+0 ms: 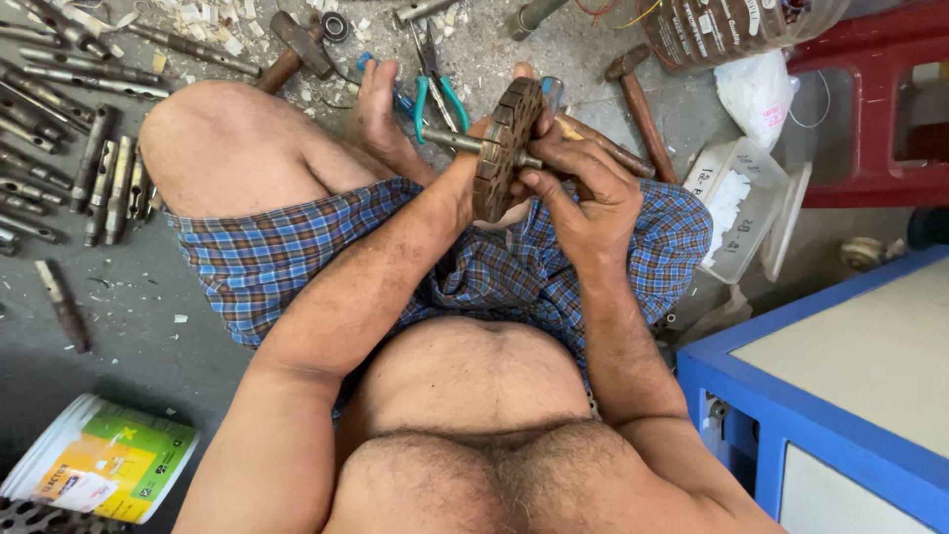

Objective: The person sits on the floor assembling a circular motor stator by inserting small white components into its slots using pliers and a hammer. The person repeatedly picks up components, places them into the stator, and taps them into place with a hammer.

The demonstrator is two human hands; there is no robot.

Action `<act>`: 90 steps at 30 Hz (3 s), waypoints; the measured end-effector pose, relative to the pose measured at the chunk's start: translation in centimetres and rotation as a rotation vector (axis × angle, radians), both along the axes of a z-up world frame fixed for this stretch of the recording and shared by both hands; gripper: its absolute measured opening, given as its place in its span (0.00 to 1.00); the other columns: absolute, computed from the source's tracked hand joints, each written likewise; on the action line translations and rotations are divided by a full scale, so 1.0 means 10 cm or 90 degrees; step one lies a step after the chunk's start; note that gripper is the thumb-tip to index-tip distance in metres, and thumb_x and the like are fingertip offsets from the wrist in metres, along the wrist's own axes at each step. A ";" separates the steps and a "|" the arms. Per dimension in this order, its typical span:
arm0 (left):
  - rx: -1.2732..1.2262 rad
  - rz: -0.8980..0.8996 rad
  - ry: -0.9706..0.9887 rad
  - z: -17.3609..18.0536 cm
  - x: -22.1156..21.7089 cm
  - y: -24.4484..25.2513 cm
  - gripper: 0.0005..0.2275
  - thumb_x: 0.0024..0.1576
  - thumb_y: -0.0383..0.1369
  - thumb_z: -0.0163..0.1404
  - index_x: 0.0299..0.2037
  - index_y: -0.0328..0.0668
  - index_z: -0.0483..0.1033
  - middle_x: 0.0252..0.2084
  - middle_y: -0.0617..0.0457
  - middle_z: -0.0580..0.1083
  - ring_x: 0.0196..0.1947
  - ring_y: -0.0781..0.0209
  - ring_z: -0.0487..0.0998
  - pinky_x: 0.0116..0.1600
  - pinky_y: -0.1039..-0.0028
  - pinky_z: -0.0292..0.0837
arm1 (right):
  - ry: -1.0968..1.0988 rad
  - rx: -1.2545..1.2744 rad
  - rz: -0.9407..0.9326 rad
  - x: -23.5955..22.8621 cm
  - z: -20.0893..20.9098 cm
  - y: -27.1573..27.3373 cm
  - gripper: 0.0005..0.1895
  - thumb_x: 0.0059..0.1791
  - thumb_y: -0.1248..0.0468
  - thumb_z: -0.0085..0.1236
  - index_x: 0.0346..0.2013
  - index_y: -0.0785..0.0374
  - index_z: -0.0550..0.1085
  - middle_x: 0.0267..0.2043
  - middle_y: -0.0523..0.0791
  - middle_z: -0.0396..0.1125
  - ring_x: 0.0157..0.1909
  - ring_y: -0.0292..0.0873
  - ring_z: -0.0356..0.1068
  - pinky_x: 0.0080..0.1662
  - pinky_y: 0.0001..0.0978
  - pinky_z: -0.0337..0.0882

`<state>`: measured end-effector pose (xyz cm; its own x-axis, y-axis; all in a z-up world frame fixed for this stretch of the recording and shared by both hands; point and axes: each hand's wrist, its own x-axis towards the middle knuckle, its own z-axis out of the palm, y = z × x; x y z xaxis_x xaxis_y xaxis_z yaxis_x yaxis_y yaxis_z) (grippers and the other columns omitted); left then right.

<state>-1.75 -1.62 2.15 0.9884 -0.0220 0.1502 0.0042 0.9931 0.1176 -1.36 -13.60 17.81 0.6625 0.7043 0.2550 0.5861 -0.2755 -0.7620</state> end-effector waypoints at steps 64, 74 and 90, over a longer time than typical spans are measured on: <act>0.442 0.481 0.829 0.20 0.04 0.31 0.15 0.61 0.43 0.52 0.44 0.35 0.78 0.36 0.43 0.80 0.35 0.52 0.81 0.43 0.65 0.75 | 0.057 -0.137 0.331 0.28 -0.01 1.97 0.08 0.57 0.66 0.62 0.51 0.63 0.78 0.46 0.44 0.73 0.48 0.36 0.71 0.48 0.26 0.70; 0.402 0.366 0.783 -0.14 0.28 -0.36 0.15 0.61 0.41 0.51 0.45 0.35 0.78 0.39 0.41 0.80 0.38 0.51 0.81 0.43 0.63 0.74 | -0.379 -0.350 0.465 -0.02 -1.65 3.97 0.18 0.45 0.60 0.68 0.44 0.67 0.77 0.47 0.55 0.69 0.43 0.63 0.72 0.42 0.58 0.71; 0.434 0.383 0.740 0.02 0.18 -0.10 0.14 0.62 0.38 0.48 0.47 0.34 0.77 0.43 0.39 0.79 0.41 0.49 0.80 0.43 0.60 0.72 | -0.026 -0.217 0.416 0.19 -1.18 3.63 0.14 0.50 0.63 0.67 0.49 0.60 0.82 0.44 0.48 0.77 0.43 0.44 0.77 0.48 0.37 0.75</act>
